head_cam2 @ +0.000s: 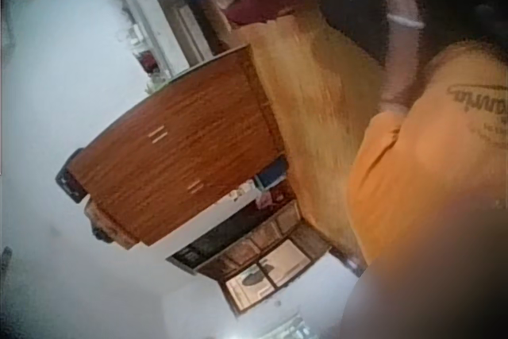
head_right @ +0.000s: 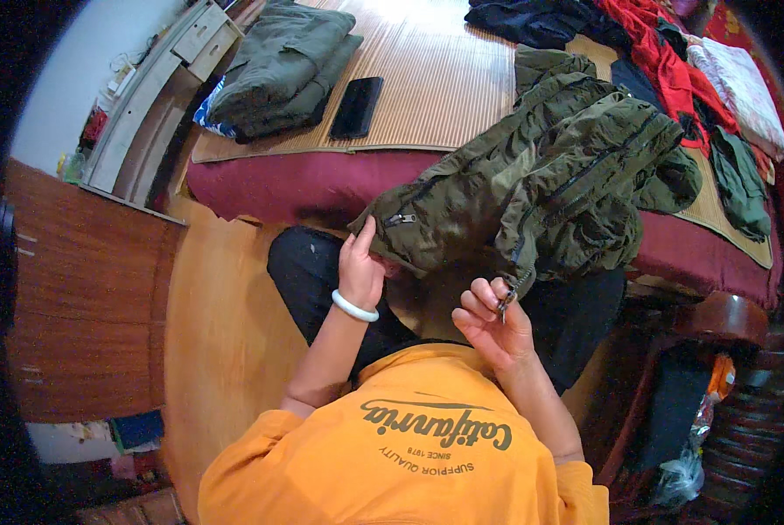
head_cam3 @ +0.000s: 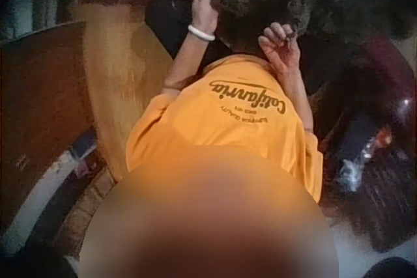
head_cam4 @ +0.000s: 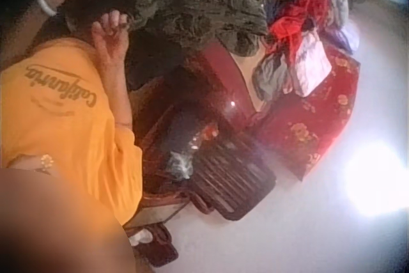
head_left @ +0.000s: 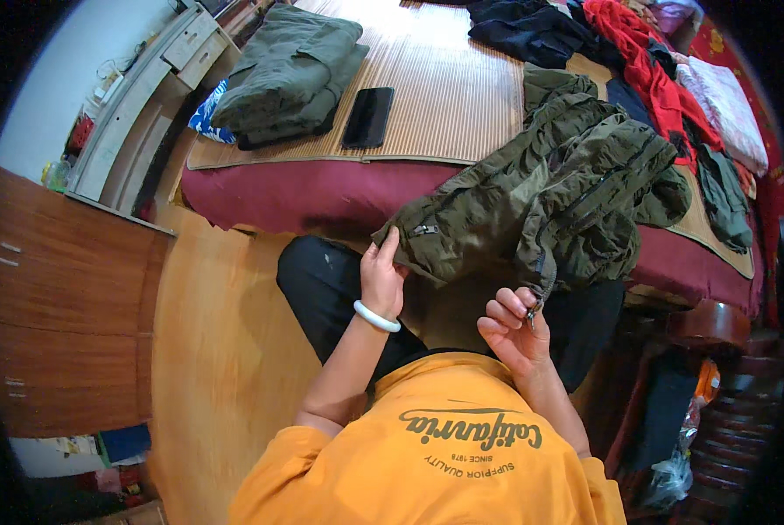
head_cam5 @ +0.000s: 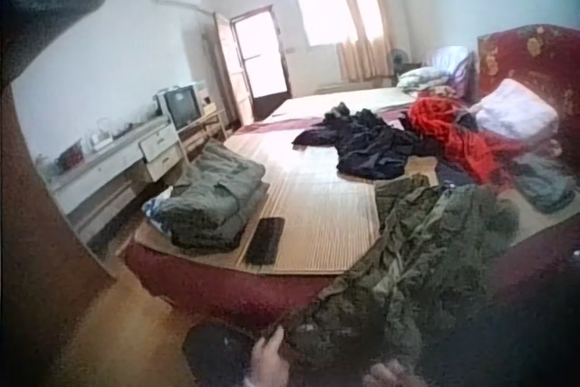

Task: Repairing or aligning a zipper on a green jacket.

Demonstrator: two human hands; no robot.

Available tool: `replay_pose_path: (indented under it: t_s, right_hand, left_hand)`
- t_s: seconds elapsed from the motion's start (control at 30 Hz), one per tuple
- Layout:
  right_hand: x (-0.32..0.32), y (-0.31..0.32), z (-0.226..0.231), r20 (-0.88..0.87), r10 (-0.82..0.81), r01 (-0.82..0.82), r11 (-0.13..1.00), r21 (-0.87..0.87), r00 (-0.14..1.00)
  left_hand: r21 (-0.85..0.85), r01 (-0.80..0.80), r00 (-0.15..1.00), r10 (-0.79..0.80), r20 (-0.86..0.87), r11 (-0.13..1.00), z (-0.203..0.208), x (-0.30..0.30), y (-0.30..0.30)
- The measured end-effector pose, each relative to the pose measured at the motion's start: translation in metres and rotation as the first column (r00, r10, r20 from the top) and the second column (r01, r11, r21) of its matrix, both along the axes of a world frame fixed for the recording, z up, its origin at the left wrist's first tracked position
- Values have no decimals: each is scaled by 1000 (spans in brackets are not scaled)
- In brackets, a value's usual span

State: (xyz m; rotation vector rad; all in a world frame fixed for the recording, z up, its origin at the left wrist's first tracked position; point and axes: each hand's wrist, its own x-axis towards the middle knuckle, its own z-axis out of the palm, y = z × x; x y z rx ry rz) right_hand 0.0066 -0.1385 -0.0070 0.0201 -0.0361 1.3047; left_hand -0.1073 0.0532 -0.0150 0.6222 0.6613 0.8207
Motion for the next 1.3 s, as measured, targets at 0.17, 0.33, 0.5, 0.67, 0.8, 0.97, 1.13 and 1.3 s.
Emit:
replay_pose_path:
  t_s: [0.17, 0.33, 0.5, 0.67, 0.8, 0.97, 1.13, 1.3]
  right_hand:
    - [-1, 4, -3, 37, 21, -20, 1000, -10, 999]
    - [-3, 4, -7, 93, 8, -3, 999, -50, 996]
    - [-2, 1, -13, 96, 9, -1, 997, -78, 995]
    - [-4, -1, -18, 82, -16, 31, 981, -191, 996]
    - [-4, -3, -24, 97, -37, 60, 967, -249, 995]
    - [-2, -11, -29, 114, -42, 79, 934, -349, 993]
    - [-2, 0, -30, 295, -11, 190, 786, -588, 956]
    - [-5, 1, -18, 269, -48, 196, 809, -555, 962]
  left_hand:
    - [114, 43, 999, -39, -32, 993, 19, -5, -14]
    - [102, 168, 985, -170, 17, 981, 38, -8, -24]
    - [208, 186, 978, -160, -137, 960, 30, -5, -33]
    - [942, 268, 920, 237, -313, 202, 36, -1, -51]
    - [930, 362, 915, 212, -342, -59, 34, -3, -67]
    - [828, 448, 893, 198, -403, -337, 30, -9, -71]
    - [895, 407, 908, -26, -418, -183, 20, -9, -77]
    - [632, 487, 819, -66, -569, 603, 4, -30, -84]
